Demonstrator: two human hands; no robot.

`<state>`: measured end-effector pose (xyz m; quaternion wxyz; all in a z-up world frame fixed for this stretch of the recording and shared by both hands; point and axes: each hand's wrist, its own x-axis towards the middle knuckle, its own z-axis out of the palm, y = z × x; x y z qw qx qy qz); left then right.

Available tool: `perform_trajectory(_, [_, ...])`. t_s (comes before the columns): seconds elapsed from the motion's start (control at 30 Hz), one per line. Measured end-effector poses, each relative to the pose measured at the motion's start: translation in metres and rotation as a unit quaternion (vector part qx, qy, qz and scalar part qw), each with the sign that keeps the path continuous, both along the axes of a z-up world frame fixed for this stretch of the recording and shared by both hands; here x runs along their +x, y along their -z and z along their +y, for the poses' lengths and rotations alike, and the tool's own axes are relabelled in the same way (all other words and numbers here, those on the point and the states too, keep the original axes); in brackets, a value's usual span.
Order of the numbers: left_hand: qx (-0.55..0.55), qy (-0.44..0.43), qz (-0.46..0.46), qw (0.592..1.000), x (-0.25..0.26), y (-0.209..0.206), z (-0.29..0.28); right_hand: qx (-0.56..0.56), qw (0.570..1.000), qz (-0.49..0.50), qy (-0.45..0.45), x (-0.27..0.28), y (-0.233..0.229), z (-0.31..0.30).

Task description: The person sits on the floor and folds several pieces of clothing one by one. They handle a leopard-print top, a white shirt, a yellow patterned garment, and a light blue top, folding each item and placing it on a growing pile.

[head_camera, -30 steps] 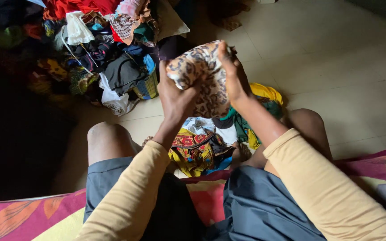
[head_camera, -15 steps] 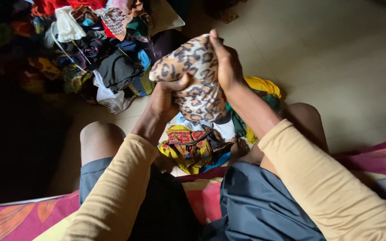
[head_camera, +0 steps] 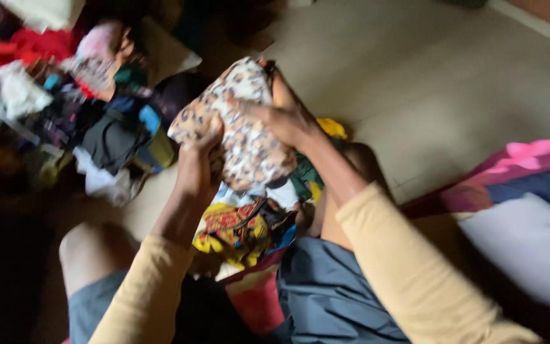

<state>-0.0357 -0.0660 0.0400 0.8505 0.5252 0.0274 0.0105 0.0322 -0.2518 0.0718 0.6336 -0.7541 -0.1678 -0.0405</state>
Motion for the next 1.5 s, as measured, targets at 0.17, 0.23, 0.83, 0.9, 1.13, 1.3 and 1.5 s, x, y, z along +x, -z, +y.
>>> perform_trajectory(0.17, [0.021, -0.041, -0.016, 0.999, 0.016, 0.020, -0.018, 0.072, 0.996, -0.039, 0.020, -0.057, -0.018, -0.044])
perform_trajectory(0.23, [0.011, 0.001, -0.037, 0.999, 0.002, -0.013, -0.044, 0.148, 0.979, 0.018, 0.139, -0.087, -0.033, -0.051])
perform_trajectory(0.83, [0.066, 0.393, -0.180, 0.899, -0.119, -0.013, -0.427, -0.213, 0.565, 0.395, 0.692, -0.285, 0.005, -0.546])
perform_trajectory(0.9, [0.129, 0.422, -0.152, 0.885, -0.148, -0.015, -0.432, -0.207, 0.556, 0.370, 0.715, -0.331, 0.113, -0.641])
perform_trajectory(1.13, [0.458, 0.387, -0.222, 0.769, -0.191, -0.002, -0.422, -0.040, 0.673, 0.008, 0.738, -0.405, 0.060, -0.328])
perform_trajectory(1.3, [0.469, 0.391, -0.211, 0.763, -0.182, -0.007, -0.420, -0.156, 0.628, 0.030, 0.762, -0.405, 0.074, -0.364])
perform_trajectory(1.5, [0.503, 0.359, -0.292, 0.730, -0.196, -0.004, -0.416, -0.282, 0.582, -0.004, 0.763, -0.405, 0.042, -0.344])
